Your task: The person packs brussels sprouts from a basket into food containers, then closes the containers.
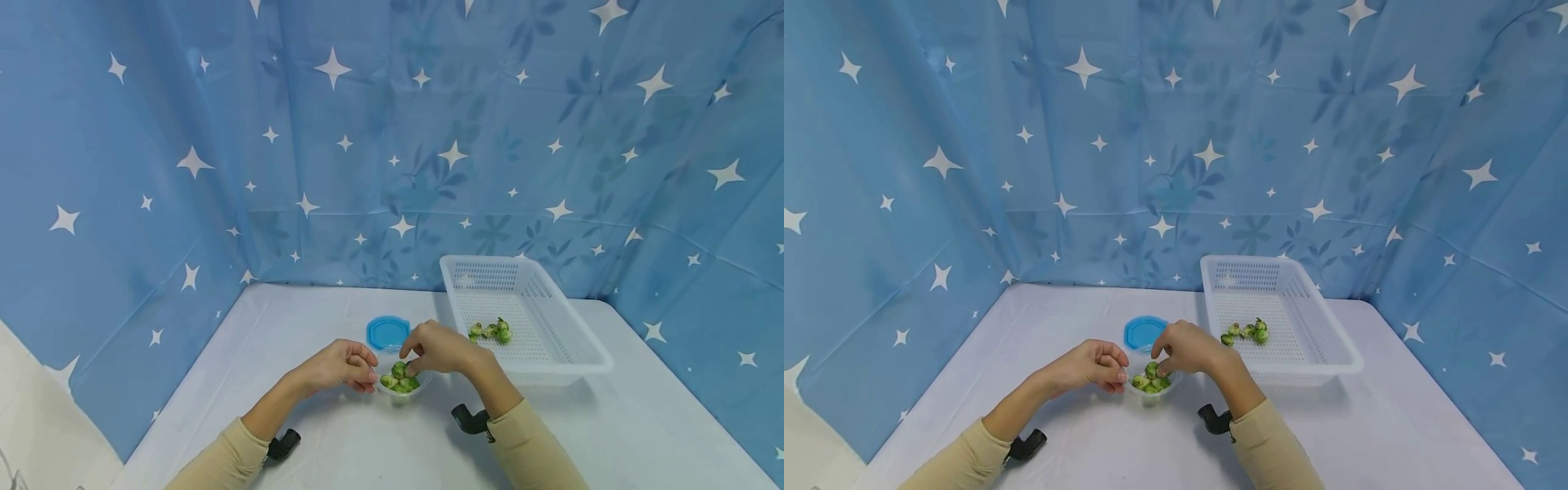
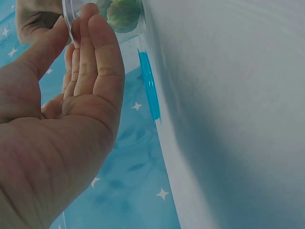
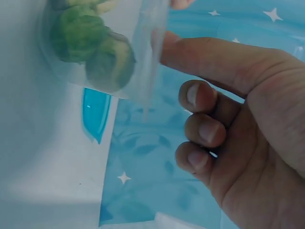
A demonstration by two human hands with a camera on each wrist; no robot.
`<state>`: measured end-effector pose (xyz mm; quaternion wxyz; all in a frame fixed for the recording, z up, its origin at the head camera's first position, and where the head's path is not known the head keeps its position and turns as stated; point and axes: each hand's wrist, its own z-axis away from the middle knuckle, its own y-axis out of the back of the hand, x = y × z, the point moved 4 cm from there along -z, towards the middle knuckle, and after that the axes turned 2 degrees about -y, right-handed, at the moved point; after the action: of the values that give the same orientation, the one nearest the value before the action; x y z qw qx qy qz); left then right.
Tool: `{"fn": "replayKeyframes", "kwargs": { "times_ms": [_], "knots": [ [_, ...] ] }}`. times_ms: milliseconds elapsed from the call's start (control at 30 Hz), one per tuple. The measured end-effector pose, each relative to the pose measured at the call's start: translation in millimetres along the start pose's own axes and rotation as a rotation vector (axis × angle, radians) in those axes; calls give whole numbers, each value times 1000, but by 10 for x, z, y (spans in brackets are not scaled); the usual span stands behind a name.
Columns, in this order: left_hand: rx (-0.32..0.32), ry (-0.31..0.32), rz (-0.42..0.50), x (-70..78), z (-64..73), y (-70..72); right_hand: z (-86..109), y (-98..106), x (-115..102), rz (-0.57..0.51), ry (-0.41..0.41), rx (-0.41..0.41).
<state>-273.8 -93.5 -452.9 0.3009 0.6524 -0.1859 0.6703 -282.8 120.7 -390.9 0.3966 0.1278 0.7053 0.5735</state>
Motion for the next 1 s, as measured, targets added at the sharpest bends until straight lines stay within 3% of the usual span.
{"fn": "replayKeyframes", "kwargs": {
  "times_ms": [233,433,567,767,867,1000],
  "knots": [
    [-1,4,1,3,7,12,44,170,33,-24,43,115],
    [9,1,-2,-7,4,12,136,348,110,-59,-5,177],
    [4,-1,-7,-15,0,8,259,533,184,-89,-35,288],
    [9,2,-3,-10,-2,4,439,770,358,-72,-159,433],
    [14,1,1,-7,-3,3,486,858,436,-32,-191,421],
    [13,4,2,-7,6,0,515,940,544,14,-213,342]
  ]
}}
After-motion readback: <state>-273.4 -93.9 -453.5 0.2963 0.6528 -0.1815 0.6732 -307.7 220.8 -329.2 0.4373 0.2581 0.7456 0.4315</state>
